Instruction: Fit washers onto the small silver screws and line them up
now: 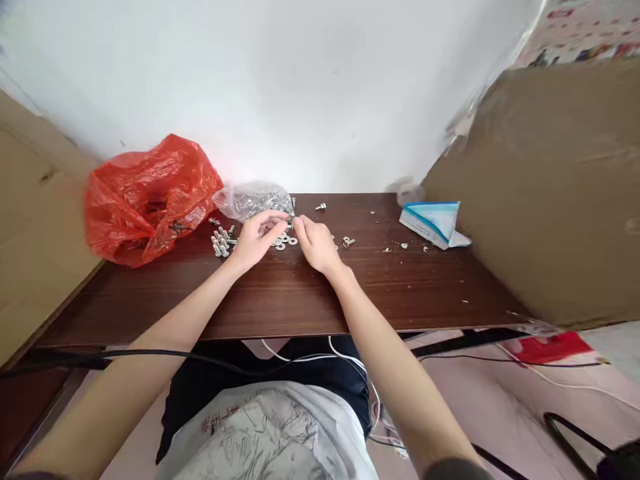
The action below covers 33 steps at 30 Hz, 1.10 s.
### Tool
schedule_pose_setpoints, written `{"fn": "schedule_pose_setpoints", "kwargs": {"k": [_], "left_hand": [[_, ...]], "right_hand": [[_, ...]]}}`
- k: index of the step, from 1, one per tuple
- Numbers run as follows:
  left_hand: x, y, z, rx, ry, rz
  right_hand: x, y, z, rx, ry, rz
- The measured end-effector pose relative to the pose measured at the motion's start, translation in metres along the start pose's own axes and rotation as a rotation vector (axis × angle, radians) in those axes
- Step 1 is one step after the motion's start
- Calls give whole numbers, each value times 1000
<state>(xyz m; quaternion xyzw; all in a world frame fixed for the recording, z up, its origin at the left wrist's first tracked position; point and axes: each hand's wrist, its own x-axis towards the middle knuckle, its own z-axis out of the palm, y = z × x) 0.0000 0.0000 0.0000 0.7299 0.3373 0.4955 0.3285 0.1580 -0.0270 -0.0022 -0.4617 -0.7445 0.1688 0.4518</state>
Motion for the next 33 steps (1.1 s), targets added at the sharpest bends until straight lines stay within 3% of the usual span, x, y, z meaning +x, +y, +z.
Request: {"fn": "schedule_pose_setpoints", "kwargs": {"k": [6,14,20,33], "left_hand": [[1,-4,-3,31,-23,-50],[1,-1,-3,14,-30,-5],[1,-3,-3,1,-25,-113],[0,-2,-2,-16,-52,-93]], "right_hand": [[0,2,1,-34,-4,4],[0,4,0,-64,24,22],[1,3,0,-81,24,17],[1,5,0,-96,37,25]]}}
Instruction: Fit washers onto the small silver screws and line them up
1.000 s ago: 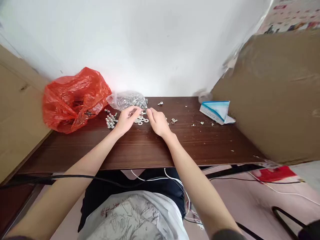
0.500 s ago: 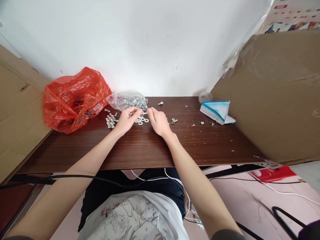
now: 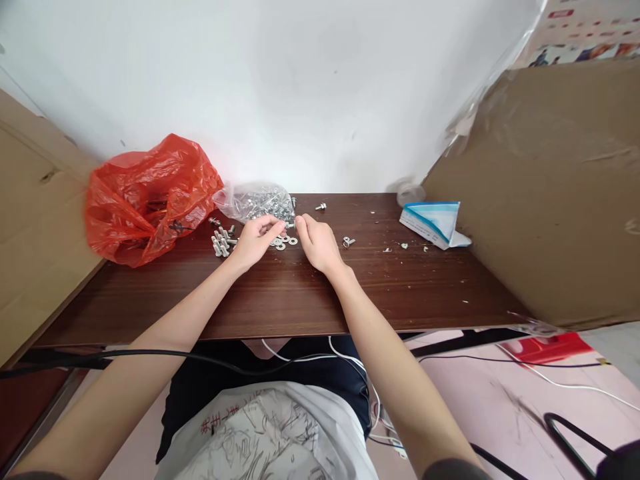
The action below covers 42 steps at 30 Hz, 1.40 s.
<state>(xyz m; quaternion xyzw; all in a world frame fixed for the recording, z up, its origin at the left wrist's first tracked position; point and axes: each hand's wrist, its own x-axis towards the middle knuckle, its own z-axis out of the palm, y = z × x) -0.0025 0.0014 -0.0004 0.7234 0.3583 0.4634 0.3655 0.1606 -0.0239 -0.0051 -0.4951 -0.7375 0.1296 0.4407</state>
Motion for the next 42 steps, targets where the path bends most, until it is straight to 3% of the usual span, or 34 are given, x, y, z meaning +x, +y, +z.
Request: {"fn": "schedule_pose_setpoints", "kwargs": {"k": [28,42], "left_hand": [[2,-7,-2,32,80,37],[0,2,-2,5,64,19]], "right_hand": [[0,1,1,39,-31,51],[0,0,3,88,-52,59]]}}
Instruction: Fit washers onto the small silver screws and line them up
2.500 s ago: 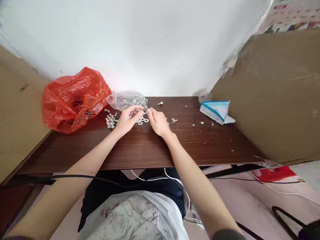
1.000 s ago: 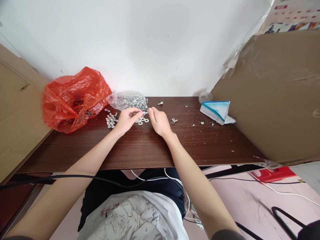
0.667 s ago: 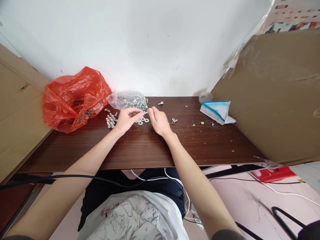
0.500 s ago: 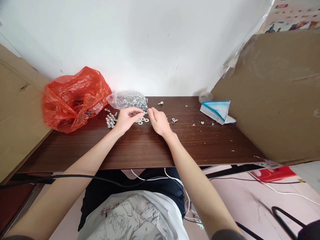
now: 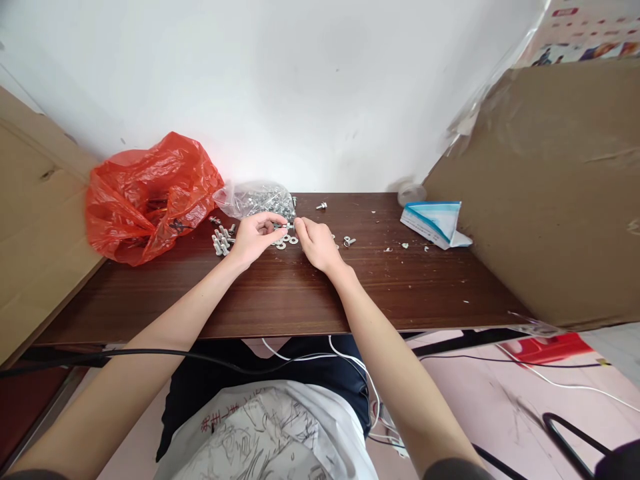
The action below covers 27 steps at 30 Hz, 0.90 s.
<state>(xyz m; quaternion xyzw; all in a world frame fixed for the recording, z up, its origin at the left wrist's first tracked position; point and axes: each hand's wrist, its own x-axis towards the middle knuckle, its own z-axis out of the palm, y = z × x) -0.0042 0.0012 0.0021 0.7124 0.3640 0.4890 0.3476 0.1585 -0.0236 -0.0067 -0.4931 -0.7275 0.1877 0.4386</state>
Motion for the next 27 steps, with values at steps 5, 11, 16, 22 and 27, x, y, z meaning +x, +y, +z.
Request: {"fn": "schedule_pose_setpoints", "kwargs": {"k": [5,11,16,22,27], "left_hand": [[0,-1,-1,-6,-11,-8],[-1,-3,1,15,-25,-7],[-3,2,3,33,-50,-20],[-3,4,3,10,-52,-7],[-2,-3,4,21,-38,8]], "right_hand": [[1,1,2,144,-15,58],[2,3,4,243,-22,83],[1,2,4,220,-14,72],[1,0,4,183,-5,71],[1,0,3,168,14,64]]}}
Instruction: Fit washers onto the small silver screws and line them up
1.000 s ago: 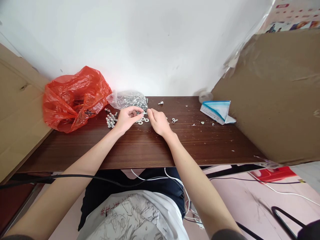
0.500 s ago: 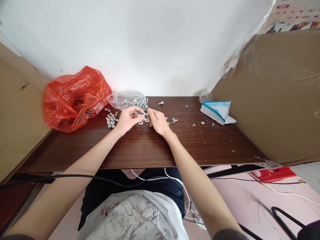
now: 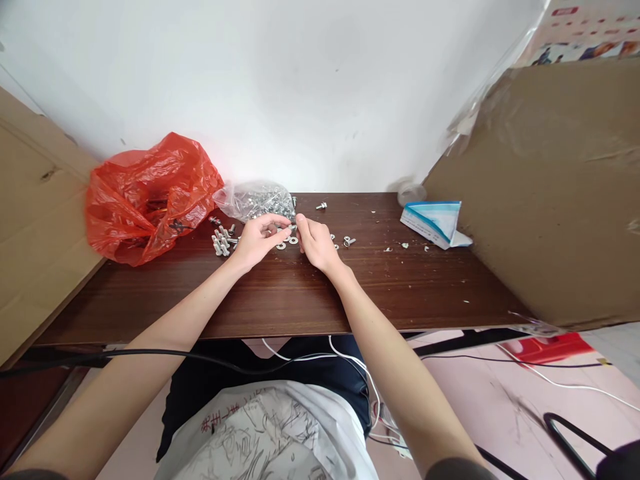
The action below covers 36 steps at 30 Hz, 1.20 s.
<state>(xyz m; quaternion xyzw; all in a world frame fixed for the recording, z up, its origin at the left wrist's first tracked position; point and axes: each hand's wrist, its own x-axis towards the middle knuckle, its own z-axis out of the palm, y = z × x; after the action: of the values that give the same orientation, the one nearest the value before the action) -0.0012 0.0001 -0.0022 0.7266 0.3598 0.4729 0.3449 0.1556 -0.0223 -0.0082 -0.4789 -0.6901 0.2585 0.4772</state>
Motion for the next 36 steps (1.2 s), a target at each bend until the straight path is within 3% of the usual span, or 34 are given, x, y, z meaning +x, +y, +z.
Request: {"fn": "schedule_pose_setpoints", "kwargs": {"k": [16,23,29,33,36], "left_hand": [[-1,-1,1,31,-166,-87],[0,1,1,-6,-85,-33],[-1,0,1,27,-158,-74],[0,-3,2,-11,-46,-38],[1,-5,3,6,-59,-55]], "right_hand": [[-1,-1,1,-128,-9,-78],[0,0,1,-122,3,-86],[0,0,1,-124,13,-83],[0,1,2,-128,20,-90],[0,2,2,-133,19,-87]]}}
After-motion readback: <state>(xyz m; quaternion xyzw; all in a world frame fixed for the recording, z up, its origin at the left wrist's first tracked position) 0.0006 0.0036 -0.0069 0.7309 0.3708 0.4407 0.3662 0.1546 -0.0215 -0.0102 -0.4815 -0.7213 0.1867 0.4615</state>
